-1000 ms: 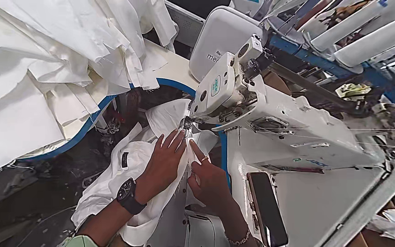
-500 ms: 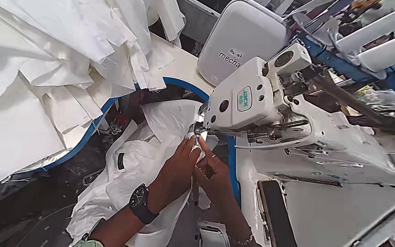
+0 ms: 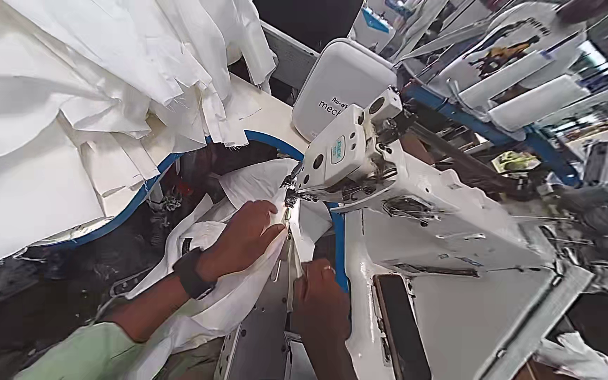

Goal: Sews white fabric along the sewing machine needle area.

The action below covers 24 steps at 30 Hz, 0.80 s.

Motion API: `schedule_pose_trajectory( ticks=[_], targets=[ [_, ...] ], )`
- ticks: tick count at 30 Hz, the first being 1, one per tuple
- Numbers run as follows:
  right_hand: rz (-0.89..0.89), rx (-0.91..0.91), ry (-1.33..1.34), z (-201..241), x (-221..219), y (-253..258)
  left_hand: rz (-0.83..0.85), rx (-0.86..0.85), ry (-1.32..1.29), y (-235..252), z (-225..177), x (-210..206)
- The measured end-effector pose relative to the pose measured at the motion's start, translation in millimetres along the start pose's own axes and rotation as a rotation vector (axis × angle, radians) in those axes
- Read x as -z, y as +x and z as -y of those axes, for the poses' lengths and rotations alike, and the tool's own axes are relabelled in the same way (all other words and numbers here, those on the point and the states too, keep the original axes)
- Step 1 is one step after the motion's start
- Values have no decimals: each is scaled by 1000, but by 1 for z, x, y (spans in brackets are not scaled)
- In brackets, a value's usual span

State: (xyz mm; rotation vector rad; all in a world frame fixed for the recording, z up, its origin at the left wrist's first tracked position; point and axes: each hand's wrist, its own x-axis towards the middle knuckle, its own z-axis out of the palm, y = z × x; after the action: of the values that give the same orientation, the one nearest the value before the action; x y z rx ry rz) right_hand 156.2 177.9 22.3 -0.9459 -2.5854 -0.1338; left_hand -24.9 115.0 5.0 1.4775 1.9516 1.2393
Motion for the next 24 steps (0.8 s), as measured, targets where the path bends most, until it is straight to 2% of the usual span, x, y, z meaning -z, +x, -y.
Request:
schedule_pose_trajectory(
  ticks=[2,3,4,6,7,9,10,12,15,17,18,21,24],
  targets=[
    [107,-108,85,-18,1,-32,354,64,-37,-31,-19,27],
    [182,-161,258,-34,1,-43,405,64,-30,-50,-30,24],
    [255,-224,516,-48,3,-48,364,61,-15,-68,-39,16],
    [254,-192,909,-59,9,-44,57,24,14,-92,-42,-8],
    [219,-72,865,-55,19,-39,-62,32,8,-97,-41,-20],
    [100,228,418,-29,44,-25,-157,31,13,-101,-37,-36],
    [102,330,265,-15,54,-23,-177,13,16,-103,-34,-43],
    [174,438,155,9,58,-29,-139,-17,-33,-104,-30,-48],
    [315,350,227,16,41,-44,115,47,-108,-90,-24,-23],
    [368,236,212,16,56,-36,316,139,-127,-79,-28,-6],
    [378,214,181,22,67,-32,344,134,-127,-81,-29,-6],
    [470,256,150,36,74,-25,203,54,-168,-89,-23,-19],
    [677,161,81,33,66,-21,270,115,-240,-77,-19,-12]
  ],
)
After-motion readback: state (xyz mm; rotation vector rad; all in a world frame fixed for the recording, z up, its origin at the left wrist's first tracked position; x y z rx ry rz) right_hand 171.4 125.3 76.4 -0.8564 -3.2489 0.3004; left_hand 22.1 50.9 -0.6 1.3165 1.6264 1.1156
